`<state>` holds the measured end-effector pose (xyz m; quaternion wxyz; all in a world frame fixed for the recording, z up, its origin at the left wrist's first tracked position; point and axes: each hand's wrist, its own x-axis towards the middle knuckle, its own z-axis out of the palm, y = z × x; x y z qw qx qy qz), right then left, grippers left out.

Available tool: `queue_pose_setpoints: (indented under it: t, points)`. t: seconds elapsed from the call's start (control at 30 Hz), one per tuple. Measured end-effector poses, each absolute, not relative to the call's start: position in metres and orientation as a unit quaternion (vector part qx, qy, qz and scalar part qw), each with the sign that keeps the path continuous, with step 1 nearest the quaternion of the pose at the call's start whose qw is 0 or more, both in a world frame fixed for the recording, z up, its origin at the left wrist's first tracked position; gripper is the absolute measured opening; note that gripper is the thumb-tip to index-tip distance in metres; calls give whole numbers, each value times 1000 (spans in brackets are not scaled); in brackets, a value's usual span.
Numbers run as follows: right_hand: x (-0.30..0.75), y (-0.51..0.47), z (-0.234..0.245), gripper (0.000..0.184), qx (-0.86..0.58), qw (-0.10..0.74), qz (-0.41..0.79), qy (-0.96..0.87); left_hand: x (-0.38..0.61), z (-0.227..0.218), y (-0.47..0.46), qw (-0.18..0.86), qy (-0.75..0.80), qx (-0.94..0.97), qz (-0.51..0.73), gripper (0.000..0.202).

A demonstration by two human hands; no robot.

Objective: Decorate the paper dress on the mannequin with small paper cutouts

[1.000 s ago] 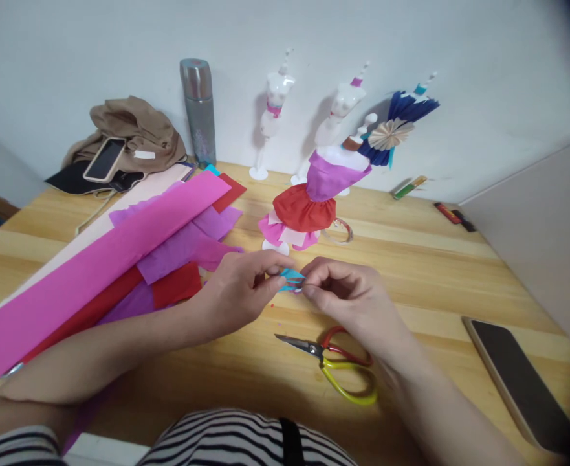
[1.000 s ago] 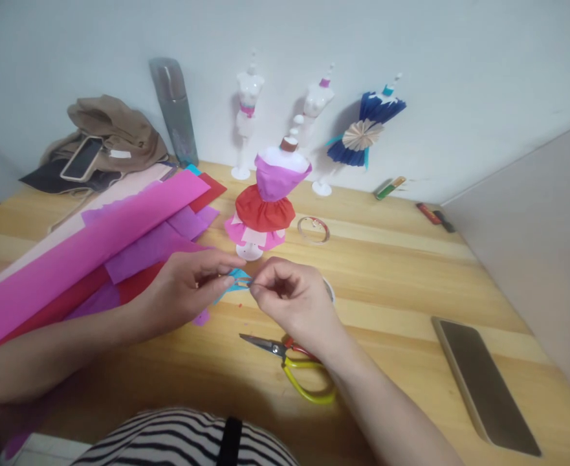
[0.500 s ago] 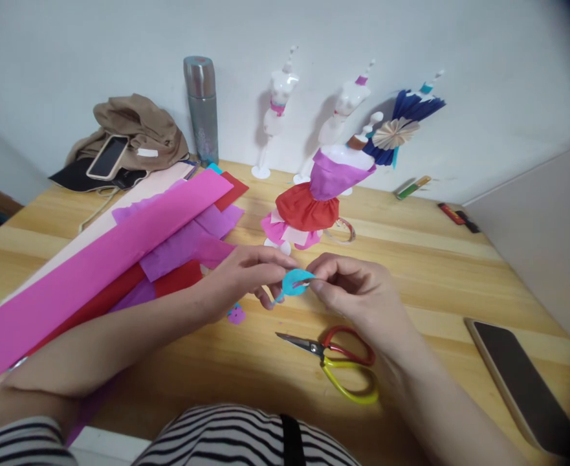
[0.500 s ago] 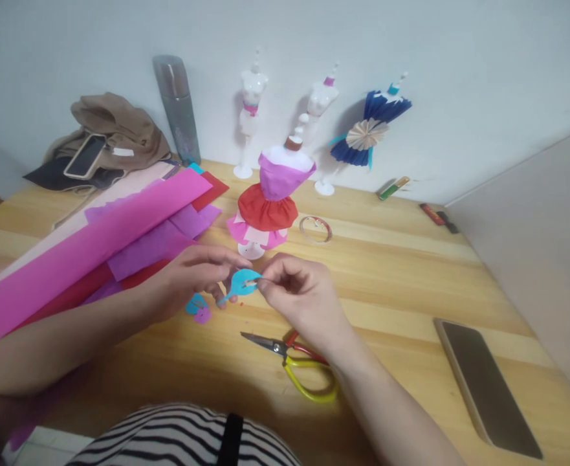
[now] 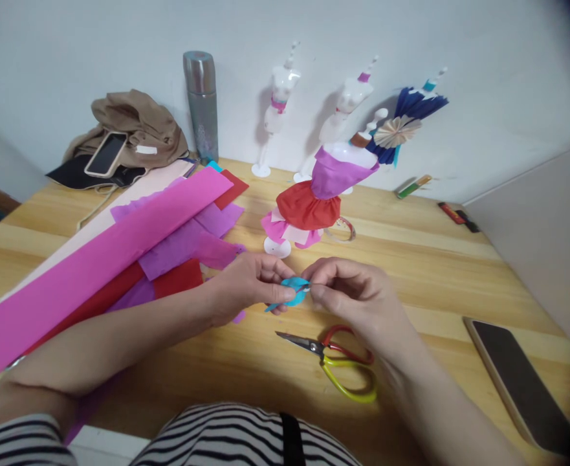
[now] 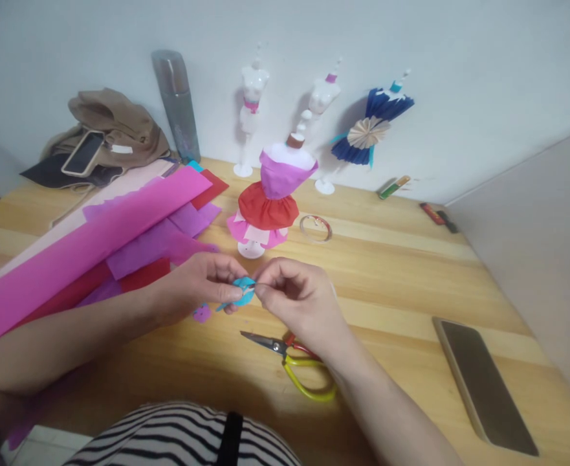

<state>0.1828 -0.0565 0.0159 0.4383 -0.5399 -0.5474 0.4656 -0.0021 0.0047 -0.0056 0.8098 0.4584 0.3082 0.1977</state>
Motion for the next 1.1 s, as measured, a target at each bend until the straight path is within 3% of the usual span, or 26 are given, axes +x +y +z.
queue_pose_setpoints:
  t: [0.2, 0.5, 0.6, 0.8, 1.1]
  points:
    - [191, -54, 19, 16, -568, 458, 403, -553, -5, 1, 4, 790, 320, 480, 207, 24]
    - [194, -55, 24, 21, -576, 397, 375, -609, -3, -10, 9, 760, 304, 527, 228, 17]
    - [195, -55, 24, 20, -580, 400, 361, -611, -6, -16, 13, 688, 321, 625, 180, 9]
    - [196, -54, 18, 21, -576, 400, 354, -618, -13, -44, 29, 360, 314, 877, 51, 16]
    - [196, -52, 14, 20, -573, 384, 363, -626, -16, -55, 37, 322, 340, 880, 79, 17]
